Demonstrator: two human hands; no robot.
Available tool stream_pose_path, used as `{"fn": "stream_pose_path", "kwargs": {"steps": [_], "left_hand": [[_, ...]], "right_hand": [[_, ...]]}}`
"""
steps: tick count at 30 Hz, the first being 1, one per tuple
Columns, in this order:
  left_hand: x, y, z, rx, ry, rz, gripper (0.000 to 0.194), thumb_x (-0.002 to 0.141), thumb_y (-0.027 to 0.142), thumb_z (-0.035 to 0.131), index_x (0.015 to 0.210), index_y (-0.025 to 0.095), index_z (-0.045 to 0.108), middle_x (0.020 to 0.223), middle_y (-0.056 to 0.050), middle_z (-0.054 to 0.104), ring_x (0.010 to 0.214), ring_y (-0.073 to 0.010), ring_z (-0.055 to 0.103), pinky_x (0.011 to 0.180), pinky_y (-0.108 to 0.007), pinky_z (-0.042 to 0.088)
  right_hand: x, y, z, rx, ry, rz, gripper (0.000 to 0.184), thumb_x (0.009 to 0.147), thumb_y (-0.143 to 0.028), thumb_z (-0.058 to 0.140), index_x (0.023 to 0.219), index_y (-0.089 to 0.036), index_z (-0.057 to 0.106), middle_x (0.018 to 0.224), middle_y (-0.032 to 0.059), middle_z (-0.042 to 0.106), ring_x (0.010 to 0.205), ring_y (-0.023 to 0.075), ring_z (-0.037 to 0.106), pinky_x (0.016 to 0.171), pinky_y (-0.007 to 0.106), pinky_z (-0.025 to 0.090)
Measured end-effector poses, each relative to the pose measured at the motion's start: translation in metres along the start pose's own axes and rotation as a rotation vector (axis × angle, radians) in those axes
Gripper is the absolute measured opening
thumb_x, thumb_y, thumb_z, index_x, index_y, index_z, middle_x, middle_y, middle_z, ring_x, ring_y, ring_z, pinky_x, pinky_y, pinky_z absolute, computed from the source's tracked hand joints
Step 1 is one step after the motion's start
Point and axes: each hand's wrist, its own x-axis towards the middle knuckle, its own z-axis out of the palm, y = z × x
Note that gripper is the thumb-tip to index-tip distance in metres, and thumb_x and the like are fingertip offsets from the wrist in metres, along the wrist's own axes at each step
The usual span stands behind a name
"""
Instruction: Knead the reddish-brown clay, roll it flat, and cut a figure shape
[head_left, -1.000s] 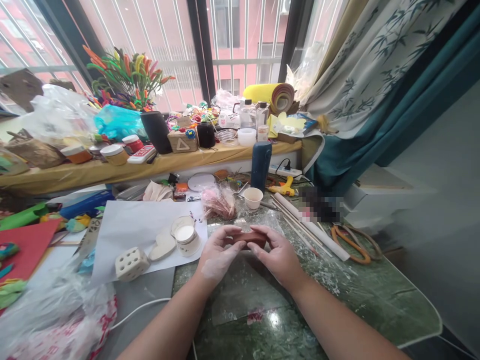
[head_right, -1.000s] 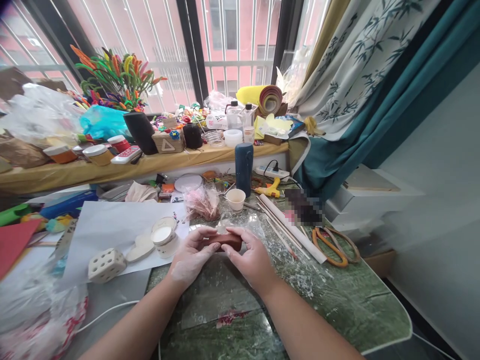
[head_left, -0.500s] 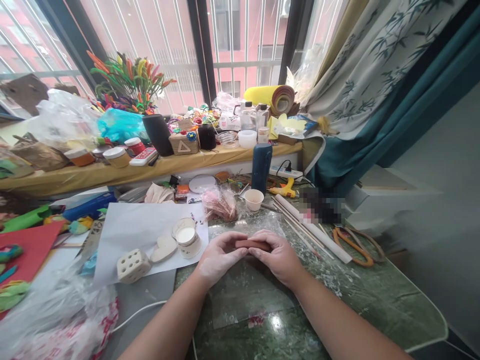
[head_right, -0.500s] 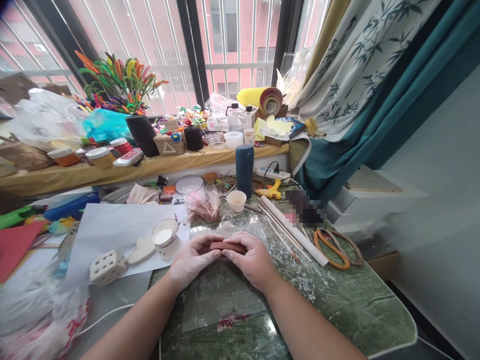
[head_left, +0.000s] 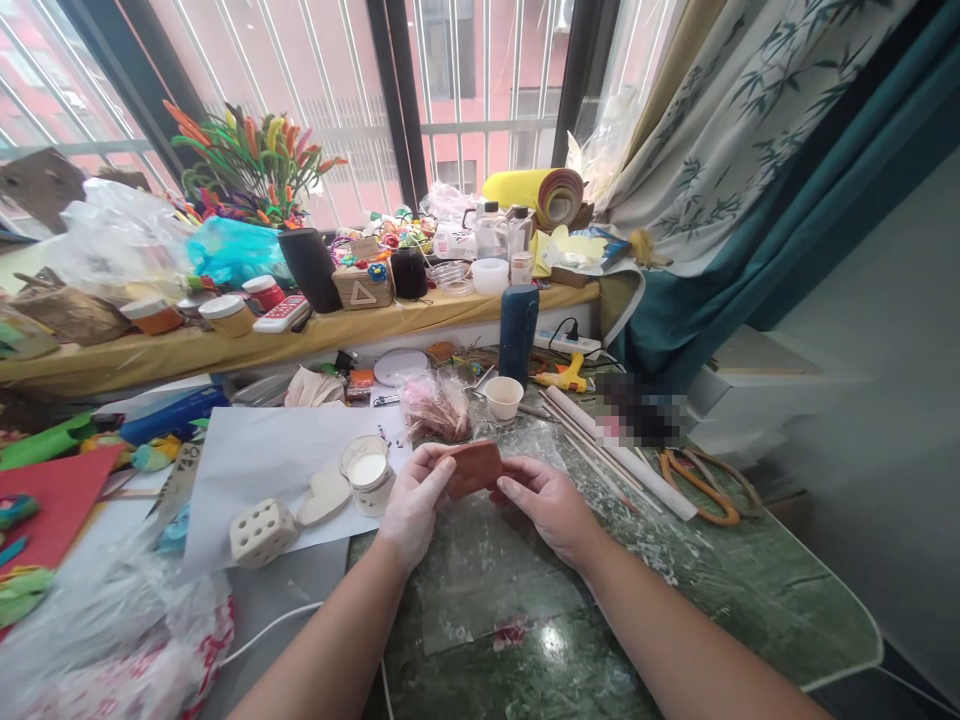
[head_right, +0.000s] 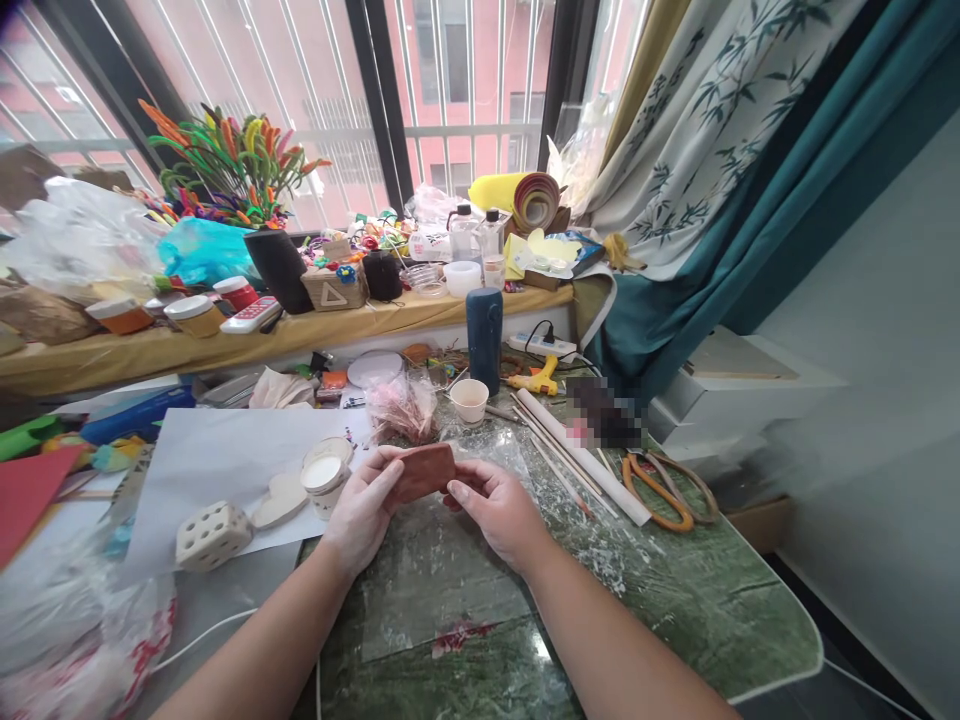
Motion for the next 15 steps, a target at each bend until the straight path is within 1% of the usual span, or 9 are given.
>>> {"fn": "stream_pose_path", "kwargs": {"steps": [2, 4, 6, 10, 15], "left_hand": [[-0.0005, 0.0008, 0.0015, 0.049, -0.087, -0.031, 0.049, 0.075, 0.045, 0.083, 0.114, 0.021, 0.068, 0.122, -0.011, 0.073, 0.111, -0.0292, 0.069, 0.097, -0.042, 0.055], [-0.0006, 0.0003, 0.0037, 0.112, -0.136, -0.045, 0.054, 0.075, 0.044, 0.083, 0.12, 0.019, 0.07, 0.13, -0.014, 0.069, 0.123, -0.0326, 0.063, 0.107, -0.045, 0.048], [0.0005, -0.0013, 0.005, 0.136, -0.122, -0.045, 0.051, 0.077, 0.043, 0.081, 0.12, 0.017, 0.072, 0.131, -0.015, 0.069, 0.125, -0.0342, 0.061, 0.111, -0.047, 0.044], [0.0036, -0.0039, 0.0039, 0.085, -0.061, -0.032, 0.05, 0.077, 0.042, 0.081, 0.12, 0.018, 0.073, 0.128, -0.015, 0.071, 0.123, -0.0344, 0.063, 0.109, -0.047, 0.046], [-0.0003, -0.002, 0.0056, 0.107, -0.022, -0.005, 0.048, 0.076, 0.043, 0.082, 0.118, 0.02, 0.074, 0.126, -0.012, 0.072, 0.121, -0.0327, 0.065, 0.108, -0.045, 0.048]], "right_hand": [[-0.0004, -0.0002, 0.0001, -0.005, -0.005, 0.002, 0.043, 0.077, -0.053, 0.079, 0.106, -0.022, 0.074, 0.095, 0.0049, 0.076, 0.082, 0.0199, 0.069, 0.082, 0.038, 0.056], [-0.0008, -0.0002, 0.0003, -0.008, 0.002, 0.011, 0.041, 0.077, -0.054, 0.079, 0.101, -0.021, 0.074, 0.092, 0.004, 0.076, 0.079, 0.0187, 0.068, 0.077, 0.035, 0.056], [-0.0008, -0.0001, 0.0006, -0.032, 0.022, 0.001, 0.042, 0.077, -0.055, 0.079, 0.1, -0.021, 0.073, 0.091, 0.004, 0.075, 0.079, 0.0187, 0.067, 0.076, 0.034, 0.055], [0.0002, 0.0, 0.0018, -0.102, 0.04, -0.065, 0.041, 0.079, -0.054, 0.077, 0.104, -0.021, 0.072, 0.094, 0.0054, 0.075, 0.088, 0.0219, 0.068, 0.083, 0.036, 0.054], [0.0002, 0.0025, 0.0027, -0.11, -0.057, -0.057, 0.04, 0.081, -0.051, 0.076, 0.108, -0.022, 0.071, 0.094, 0.0048, 0.075, 0.097, 0.0245, 0.069, 0.089, 0.039, 0.054]]}}
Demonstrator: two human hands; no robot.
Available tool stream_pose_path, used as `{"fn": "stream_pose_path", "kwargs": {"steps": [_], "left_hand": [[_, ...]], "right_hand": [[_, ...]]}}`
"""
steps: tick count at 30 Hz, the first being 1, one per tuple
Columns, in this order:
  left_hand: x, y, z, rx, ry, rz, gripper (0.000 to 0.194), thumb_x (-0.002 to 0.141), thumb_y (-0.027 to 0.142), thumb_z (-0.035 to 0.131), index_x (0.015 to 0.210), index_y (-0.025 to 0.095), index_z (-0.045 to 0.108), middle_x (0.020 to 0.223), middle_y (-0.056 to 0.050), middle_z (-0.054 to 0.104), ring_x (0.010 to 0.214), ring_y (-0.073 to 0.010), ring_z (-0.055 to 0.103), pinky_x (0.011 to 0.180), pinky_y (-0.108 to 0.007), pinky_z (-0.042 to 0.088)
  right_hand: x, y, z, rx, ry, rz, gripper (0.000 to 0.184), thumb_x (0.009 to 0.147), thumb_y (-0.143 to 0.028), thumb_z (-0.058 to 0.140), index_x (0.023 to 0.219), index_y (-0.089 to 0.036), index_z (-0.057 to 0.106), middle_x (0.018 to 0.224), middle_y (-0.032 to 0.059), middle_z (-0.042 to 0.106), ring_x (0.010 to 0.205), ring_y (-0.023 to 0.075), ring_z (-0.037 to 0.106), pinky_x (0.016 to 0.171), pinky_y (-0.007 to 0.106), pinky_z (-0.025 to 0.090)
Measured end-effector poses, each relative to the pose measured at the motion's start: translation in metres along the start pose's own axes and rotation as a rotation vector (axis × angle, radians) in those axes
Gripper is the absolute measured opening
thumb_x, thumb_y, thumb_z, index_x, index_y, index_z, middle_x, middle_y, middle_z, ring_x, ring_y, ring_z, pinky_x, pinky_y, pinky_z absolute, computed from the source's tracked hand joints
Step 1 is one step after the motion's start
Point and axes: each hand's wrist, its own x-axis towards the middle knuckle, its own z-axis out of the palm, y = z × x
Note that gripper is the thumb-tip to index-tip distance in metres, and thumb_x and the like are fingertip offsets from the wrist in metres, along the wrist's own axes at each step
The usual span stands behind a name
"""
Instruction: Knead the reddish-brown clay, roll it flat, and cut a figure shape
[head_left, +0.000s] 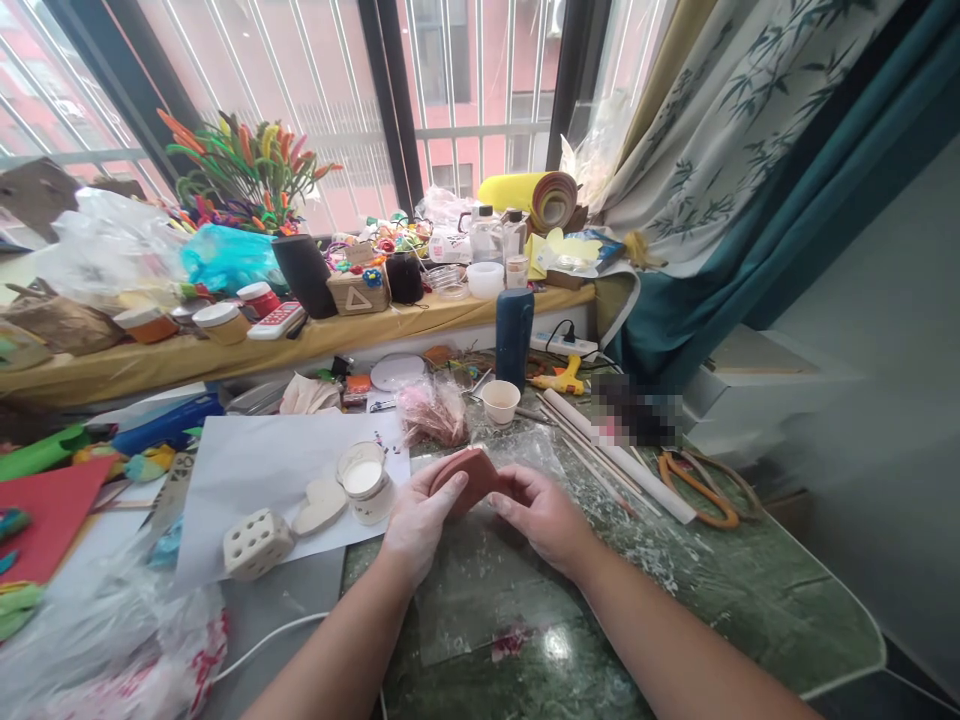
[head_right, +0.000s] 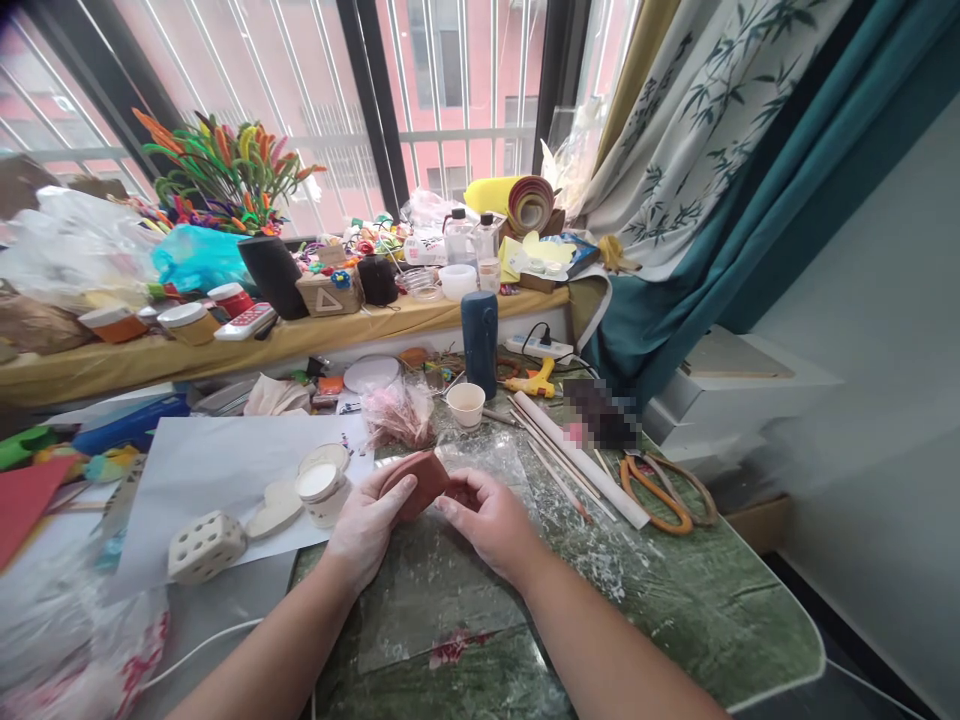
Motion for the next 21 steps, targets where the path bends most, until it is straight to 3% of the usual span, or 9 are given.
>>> {"fn": "stream_pose_path", "kwargs": {"steps": [5, 7, 10, 12, 16, 21], "left_hand": [[-0.007, 0.003, 0.006, 0.173, 0.008, 0.073, 0.045, 0.076, 0.042, 0.082, 0.115, 0.023, 0.074, 0.125, -0.009, 0.073, 0.122, -0.0316, 0.065, 0.111, -0.046, 0.046], [-0.009, 0.002, 0.008, 0.217, -0.037, 0.088, 0.043, 0.077, 0.04, 0.081, 0.115, 0.023, 0.073, 0.123, -0.01, 0.074, 0.122, -0.0303, 0.065, 0.113, -0.046, 0.044], [-0.01, 0.0, 0.011, 0.123, -0.152, 0.05, 0.044, 0.079, 0.038, 0.079, 0.118, 0.021, 0.067, 0.121, -0.012, 0.074, 0.116, -0.0287, 0.069, 0.11, -0.048, 0.048], [-0.01, -0.001, 0.011, 0.102, -0.189, 0.039, 0.047, 0.079, 0.038, 0.079, 0.121, 0.021, 0.064, 0.123, -0.013, 0.072, 0.115, -0.0284, 0.069, 0.107, -0.048, 0.05], [-0.008, 0.0, 0.004, 0.23, -0.058, 0.081, 0.046, 0.083, 0.043, 0.074, 0.123, 0.022, 0.064, 0.123, -0.012, 0.069, 0.109, -0.0265, 0.069, 0.099, -0.042, 0.053], [0.0, -0.002, -0.002, 0.172, 0.131, 0.129, 0.037, 0.087, 0.05, 0.066, 0.11, 0.021, 0.069, 0.114, -0.008, 0.071, 0.11, -0.0241, 0.064, 0.095, -0.035, 0.049]], "right_hand": [[-0.001, 0.001, 0.0, -0.022, -0.004, -0.016, 0.039, 0.088, -0.047, 0.07, 0.117, -0.023, 0.067, 0.105, 0.006, 0.074, 0.099, 0.0242, 0.07, 0.09, 0.041, 0.055], [-0.002, 0.0, -0.001, -0.121, 0.043, -0.059, 0.036, 0.089, -0.044, 0.068, 0.119, -0.024, 0.067, 0.115, 0.007, 0.073, 0.109, 0.0256, 0.068, 0.098, 0.043, 0.052], [-0.004, -0.003, 0.0, -0.363, 0.186, -0.141, 0.052, 0.084, -0.037, 0.073, 0.134, -0.028, 0.06, 0.138, 0.0077, 0.062, 0.132, 0.0287, 0.054, 0.115, 0.049, 0.038], [-0.005, -0.005, 0.0, -0.449, 0.168, -0.14, 0.066, 0.082, -0.035, 0.075, 0.144, -0.031, 0.052, 0.145, 0.0075, 0.057, 0.137, 0.0293, 0.049, 0.117, 0.051, 0.035], [-0.006, -0.007, 0.001, -0.523, 0.038, -0.089, 0.064, 0.078, -0.026, 0.076, 0.139, -0.03, 0.057, 0.132, 0.0073, 0.065, 0.121, 0.0293, 0.06, 0.106, 0.049, 0.046], [-0.006, -0.013, 0.009, -0.687, -0.072, -0.225, 0.028, 0.08, -0.015, 0.071, 0.103, -0.03, 0.077, 0.107, 0.0038, 0.072, 0.108, 0.0269, 0.061, 0.097, 0.044, 0.048]]}}
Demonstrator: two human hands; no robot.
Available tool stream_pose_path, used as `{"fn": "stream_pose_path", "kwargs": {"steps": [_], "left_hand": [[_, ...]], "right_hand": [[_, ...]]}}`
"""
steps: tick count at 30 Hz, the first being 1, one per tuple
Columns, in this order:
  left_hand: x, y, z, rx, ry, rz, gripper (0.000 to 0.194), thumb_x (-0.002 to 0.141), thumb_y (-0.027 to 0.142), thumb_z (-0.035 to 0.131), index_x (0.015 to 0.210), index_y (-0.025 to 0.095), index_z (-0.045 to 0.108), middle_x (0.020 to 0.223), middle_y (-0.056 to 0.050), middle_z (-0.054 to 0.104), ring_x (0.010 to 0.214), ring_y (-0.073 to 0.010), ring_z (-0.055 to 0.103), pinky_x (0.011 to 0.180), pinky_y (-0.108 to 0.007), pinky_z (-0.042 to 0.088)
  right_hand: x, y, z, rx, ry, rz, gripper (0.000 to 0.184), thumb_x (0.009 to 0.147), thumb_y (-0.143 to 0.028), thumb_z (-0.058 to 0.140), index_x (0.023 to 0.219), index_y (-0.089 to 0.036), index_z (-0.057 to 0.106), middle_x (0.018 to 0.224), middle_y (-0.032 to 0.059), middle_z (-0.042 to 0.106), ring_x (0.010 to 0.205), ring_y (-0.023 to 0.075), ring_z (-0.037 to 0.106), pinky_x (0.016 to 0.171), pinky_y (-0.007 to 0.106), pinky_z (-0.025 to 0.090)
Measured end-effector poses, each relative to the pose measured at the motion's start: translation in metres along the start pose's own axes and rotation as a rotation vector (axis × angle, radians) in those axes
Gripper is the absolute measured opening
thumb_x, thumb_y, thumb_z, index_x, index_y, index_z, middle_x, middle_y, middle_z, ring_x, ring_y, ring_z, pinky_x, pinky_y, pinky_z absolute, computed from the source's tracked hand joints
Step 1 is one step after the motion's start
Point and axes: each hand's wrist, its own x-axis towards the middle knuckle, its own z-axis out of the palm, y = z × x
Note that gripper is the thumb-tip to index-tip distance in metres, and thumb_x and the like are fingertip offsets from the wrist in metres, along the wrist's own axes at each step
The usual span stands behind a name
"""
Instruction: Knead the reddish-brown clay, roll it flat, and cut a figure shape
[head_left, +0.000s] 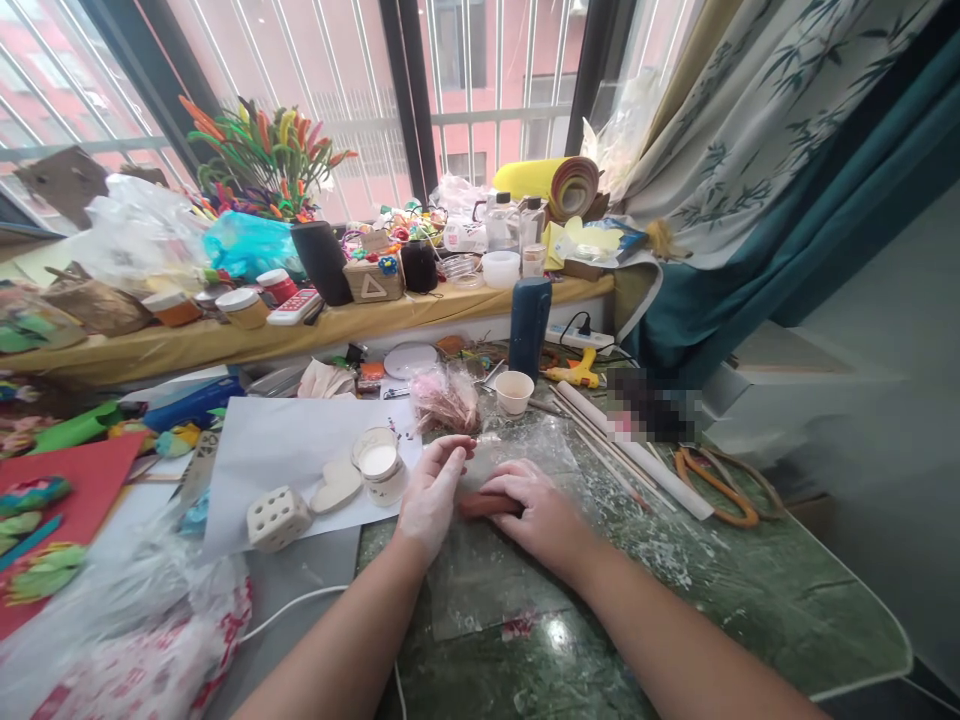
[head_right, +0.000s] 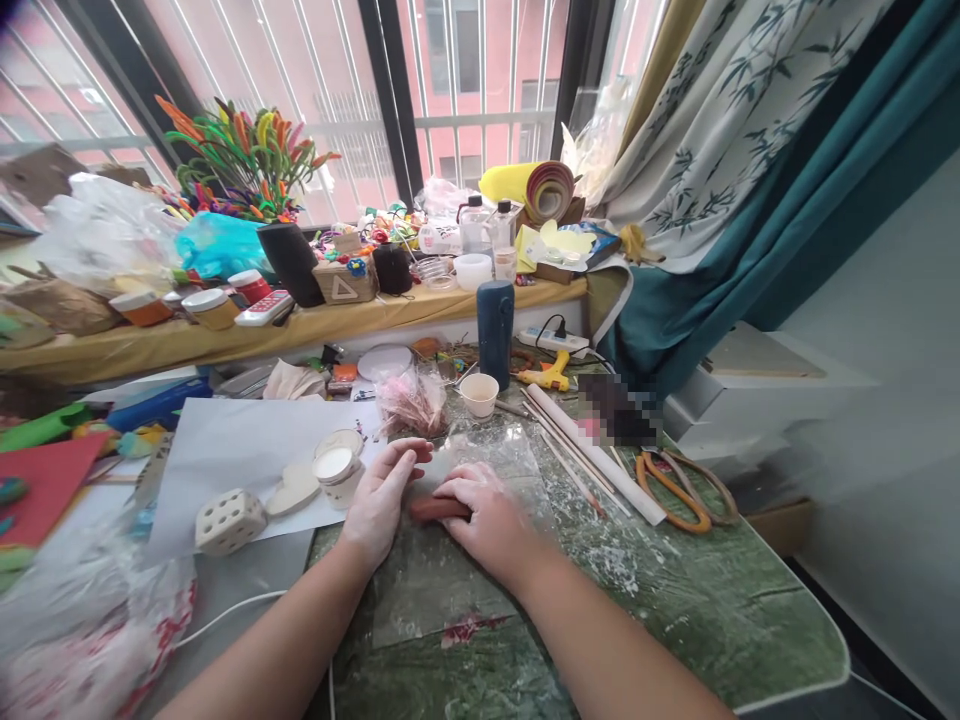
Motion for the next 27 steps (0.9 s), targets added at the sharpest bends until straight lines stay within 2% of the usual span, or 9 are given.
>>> {"fn": "stream_pose_path", "kwargs": {"steps": [2, 4, 6, 7, 10, 12, 17, 23, 27], "left_hand": [[0.003, -0.003, 0.0, -0.074, 0.033, -0.042, 0.037, 0.087, 0.052, 0.066, 0.107, 0.021, 0.069, 0.11, -0.007, 0.072, 0.107, -0.023, 0.065, 0.091, -0.033, 0.048], [0.005, -0.006, 0.001, -0.146, 0.054, -0.08, 0.037, 0.085, 0.053, 0.068, 0.104, 0.021, 0.07, 0.108, -0.007, 0.072, 0.104, -0.0217, 0.065, 0.088, -0.03, 0.048], [0.008, -0.008, 0.001, -0.217, 0.065, -0.106, 0.036, 0.084, 0.053, 0.07, 0.1, 0.02, 0.071, 0.105, -0.007, 0.072, 0.102, -0.0204, 0.065, 0.085, -0.028, 0.047], [0.008, -0.008, 0.001, -0.25, 0.072, -0.115, 0.035, 0.083, 0.052, 0.071, 0.098, 0.02, 0.071, 0.104, -0.006, 0.072, 0.101, -0.0198, 0.065, 0.083, -0.027, 0.047], [0.01, -0.008, 0.001, -0.311, 0.093, -0.133, 0.033, 0.08, 0.049, 0.074, 0.095, 0.02, 0.071, 0.101, -0.005, 0.071, 0.097, -0.0185, 0.064, 0.08, -0.026, 0.047], [0.01, -0.006, 0.002, -0.311, 0.104, -0.138, 0.032, 0.079, 0.048, 0.076, 0.093, 0.02, 0.071, 0.101, -0.005, 0.07, 0.097, -0.0186, 0.064, 0.079, -0.026, 0.047], [0.008, -0.005, 0.004, -0.278, 0.116, -0.133, 0.03, 0.079, 0.048, 0.075, 0.09, 0.021, 0.071, 0.096, -0.005, 0.071, 0.095, -0.0189, 0.065, 0.079, -0.026, 0.047], [0.008, -0.006, 0.003, -0.25, 0.124, -0.128, 0.031, 0.078, 0.048, 0.076, 0.091, 0.02, 0.071, 0.097, -0.004, 0.071, 0.095, -0.0183, 0.065, 0.078, -0.025, 0.047], [0.006, -0.003, 0.004, -0.211, 0.089, -0.11, 0.034, 0.078, 0.049, 0.076, 0.094, 0.019, 0.071, 0.101, -0.006, 0.073, 0.1, -0.021, 0.066, 0.084, -0.029, 0.049]], "right_hand": [[-0.001, -0.007, -0.002, 0.029, 0.053, -0.06, 0.025, 0.085, -0.018, 0.067, 0.104, -0.031, 0.076, 0.101, 0.0027, 0.073, 0.1, 0.025, 0.063, 0.092, 0.041, 0.05], [-0.001, -0.012, -0.004, 0.086, 0.2, -0.079, 0.024, 0.09, -0.024, 0.064, 0.112, -0.03, 0.074, 0.101, 0.0029, 0.072, 0.097, 0.0237, 0.064, 0.09, 0.038, 0.05], [-0.001, -0.012, -0.006, 0.081, 0.344, -0.033, 0.024, 0.093, -0.027, 0.061, 0.114, -0.029, 0.072, 0.103, 0.0039, 0.072, 0.097, 0.0233, 0.064, 0.089, 0.038, 0.05], [0.0, -0.01, -0.006, 0.042, 0.355, 0.012, 0.022, 0.092, -0.028, 0.062, 0.112, -0.028, 0.072, 0.102, 0.0042, 0.072, 0.096, 0.0236, 0.065, 0.088, 0.038, 0.05], [0.004, -0.001, -0.004, -0.1, 0.184, 0.134, 0.022, 0.084, -0.028, 0.072, 0.106, -0.026, 0.073, 0.1, 0.0044, 0.072, 0.095, 0.0252, 0.065, 0.085, 0.038, 0.05], [0.005, 0.002, -0.003, -0.133, 0.117, 0.154, 0.022, 0.082, -0.028, 0.074, 0.104, -0.026, 0.073, 0.101, 0.0041, 0.073, 0.096, 0.0254, 0.066, 0.085, 0.038, 0.05], [0.002, -0.001, -0.005, -0.028, 0.271, -0.005, 0.021, 0.091, -0.027, 0.065, 0.111, -0.028, 0.07, 0.108, 0.0037, 0.072, 0.102, 0.0236, 0.065, 0.093, 0.038, 0.049], [0.005, 0.002, -0.002, -0.175, 0.134, 0.155, 0.02, 0.084, -0.028, 0.072, 0.104, -0.027, 0.073, 0.102, 0.0042, 0.072, 0.099, 0.0264, 0.064, 0.088, 0.04, 0.049], [0.003, 0.007, -0.002, 0.033, 0.203, 0.155, 0.017, 0.085, -0.031, 0.07, 0.102, -0.028, 0.073, 0.099, 0.0026, 0.073, 0.095, 0.0242, 0.066, 0.086, 0.038, 0.05]]}}
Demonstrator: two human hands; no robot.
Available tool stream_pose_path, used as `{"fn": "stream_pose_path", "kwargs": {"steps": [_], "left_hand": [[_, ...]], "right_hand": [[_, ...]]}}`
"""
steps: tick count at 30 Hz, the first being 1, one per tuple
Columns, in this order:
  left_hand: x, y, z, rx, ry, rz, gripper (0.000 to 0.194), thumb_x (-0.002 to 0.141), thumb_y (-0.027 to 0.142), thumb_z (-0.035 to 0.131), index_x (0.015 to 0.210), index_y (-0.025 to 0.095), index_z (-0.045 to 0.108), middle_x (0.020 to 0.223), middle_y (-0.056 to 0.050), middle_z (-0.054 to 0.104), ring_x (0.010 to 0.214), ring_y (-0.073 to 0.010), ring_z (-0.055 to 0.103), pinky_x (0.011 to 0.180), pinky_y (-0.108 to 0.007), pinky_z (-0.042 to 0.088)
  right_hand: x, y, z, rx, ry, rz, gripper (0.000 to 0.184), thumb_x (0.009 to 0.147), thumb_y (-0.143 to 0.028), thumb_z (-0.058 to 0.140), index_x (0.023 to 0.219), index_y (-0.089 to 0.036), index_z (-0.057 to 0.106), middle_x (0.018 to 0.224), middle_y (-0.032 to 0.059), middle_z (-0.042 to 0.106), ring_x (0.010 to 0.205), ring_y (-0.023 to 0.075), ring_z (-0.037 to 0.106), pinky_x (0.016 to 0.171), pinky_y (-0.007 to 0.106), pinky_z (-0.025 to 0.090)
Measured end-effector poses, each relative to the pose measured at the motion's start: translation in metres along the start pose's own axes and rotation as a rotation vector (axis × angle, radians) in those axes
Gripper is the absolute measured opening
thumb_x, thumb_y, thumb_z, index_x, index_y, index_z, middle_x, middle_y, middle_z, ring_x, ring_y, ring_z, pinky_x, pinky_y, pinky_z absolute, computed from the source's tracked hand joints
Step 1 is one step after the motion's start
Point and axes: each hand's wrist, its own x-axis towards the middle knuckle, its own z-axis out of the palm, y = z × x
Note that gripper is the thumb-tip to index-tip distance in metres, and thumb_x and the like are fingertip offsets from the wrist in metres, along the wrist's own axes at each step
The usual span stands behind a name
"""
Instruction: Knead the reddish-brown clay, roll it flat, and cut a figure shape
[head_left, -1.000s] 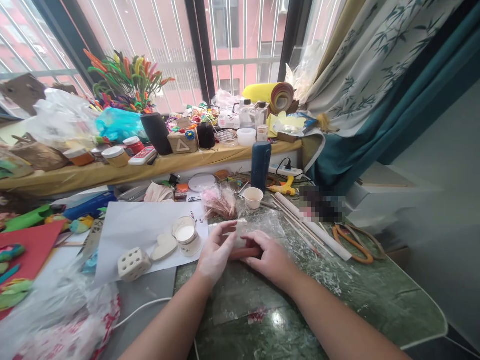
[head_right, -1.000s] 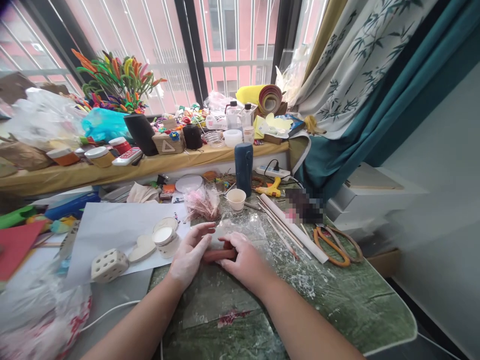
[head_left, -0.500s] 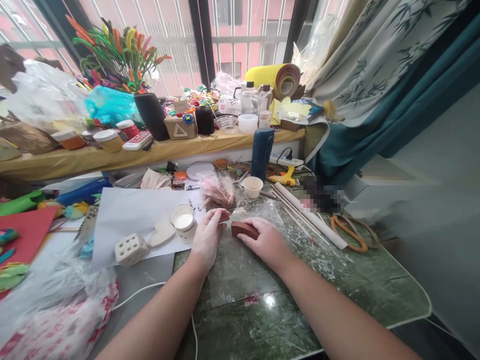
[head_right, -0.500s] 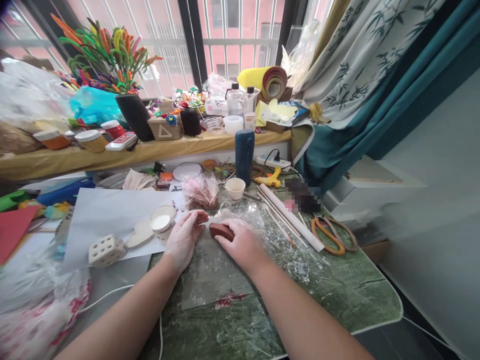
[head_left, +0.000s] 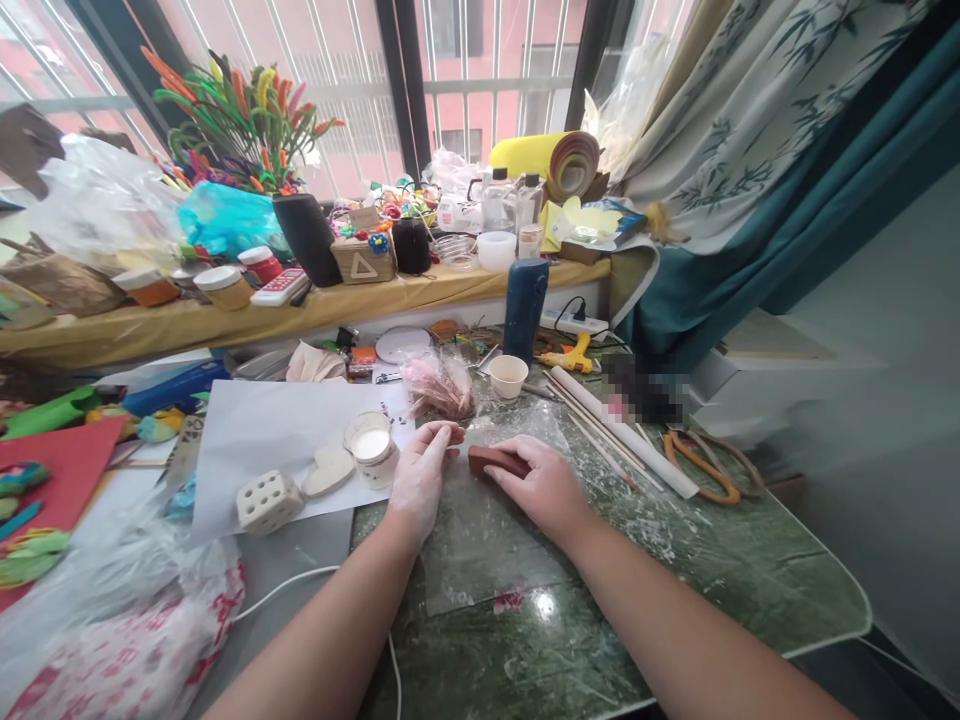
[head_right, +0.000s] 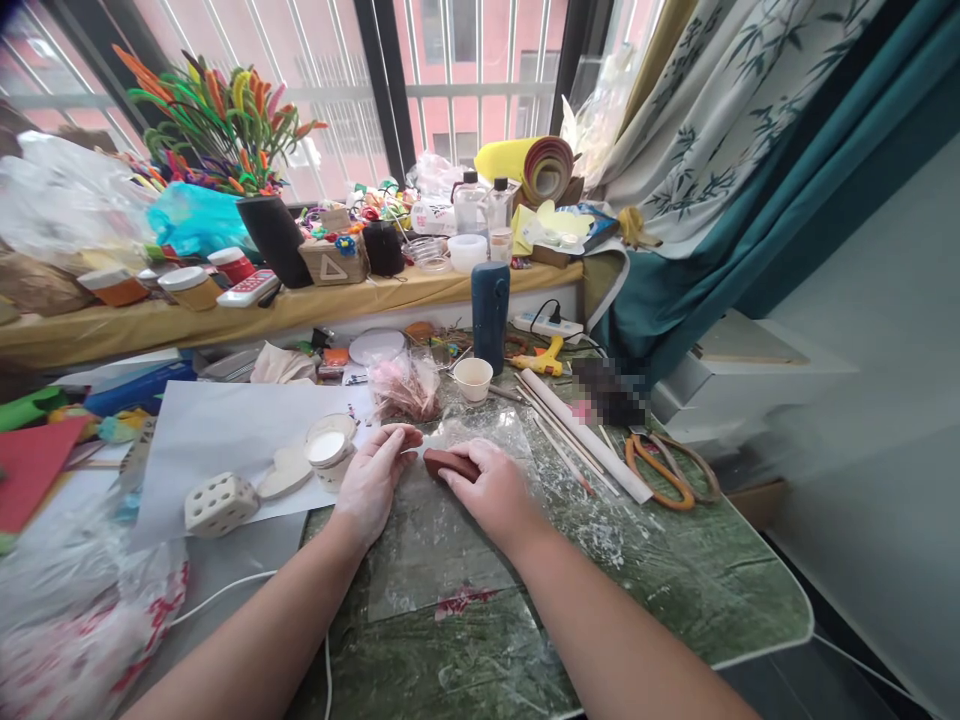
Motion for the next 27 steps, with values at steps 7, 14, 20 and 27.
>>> {"fn": "stream_pose_path", "kwargs": {"steps": [7, 14, 20, 27], "left_hand": [[-0.007, -0.003, 0.002, 0.103, -0.256, -0.011, 0.038, 0.076, 0.041, 0.082, 0.105, 0.02, 0.07, 0.106, -0.007, 0.075, 0.102, -0.023, 0.069, 0.097, -0.036, 0.05], [-0.008, -0.002, 0.001, 0.124, -0.215, 0.054, 0.038, 0.082, 0.047, 0.076, 0.11, 0.022, 0.07, 0.115, -0.008, 0.074, 0.108, -0.0239, 0.067, 0.095, -0.036, 0.05], [-0.003, -0.004, -0.001, 0.148, -0.126, 0.037, 0.039, 0.087, 0.054, 0.067, 0.106, 0.02, 0.069, 0.104, -0.009, 0.074, 0.102, -0.0242, 0.068, 0.084, -0.033, 0.05], [-0.004, -0.005, -0.001, 0.172, -0.14, 0.043, 0.037, 0.087, 0.054, 0.066, 0.103, 0.021, 0.069, 0.1, -0.007, 0.074, 0.101, -0.0233, 0.067, 0.082, -0.031, 0.048]], "right_hand": [[0.002, 0.005, 0.003, 0.322, -0.039, 0.1, 0.033, 0.078, -0.031, 0.076, 0.109, -0.025, 0.066, 0.103, 0.0034, 0.075, 0.096, 0.0247, 0.069, 0.088, 0.039, 0.053], [-0.004, -0.002, -0.005, 0.223, -0.013, 0.091, 0.023, 0.079, -0.032, 0.074, 0.1, -0.025, 0.069, 0.095, 0.0024, 0.075, 0.089, 0.0241, 0.069, 0.082, 0.037, 0.052], [-0.004, -0.004, -0.004, 0.063, 0.026, 0.09, 0.015, 0.08, -0.033, 0.073, 0.09, -0.025, 0.067, 0.086, 0.0002, 0.072, 0.081, 0.0217, 0.065, 0.077, 0.034, 0.049], [-0.002, -0.005, -0.004, 0.03, 0.058, 0.063, 0.015, 0.083, -0.033, 0.07, 0.096, -0.026, 0.069, 0.092, 0.0013, 0.074, 0.086, 0.0232, 0.066, 0.079, 0.034, 0.049]]}}
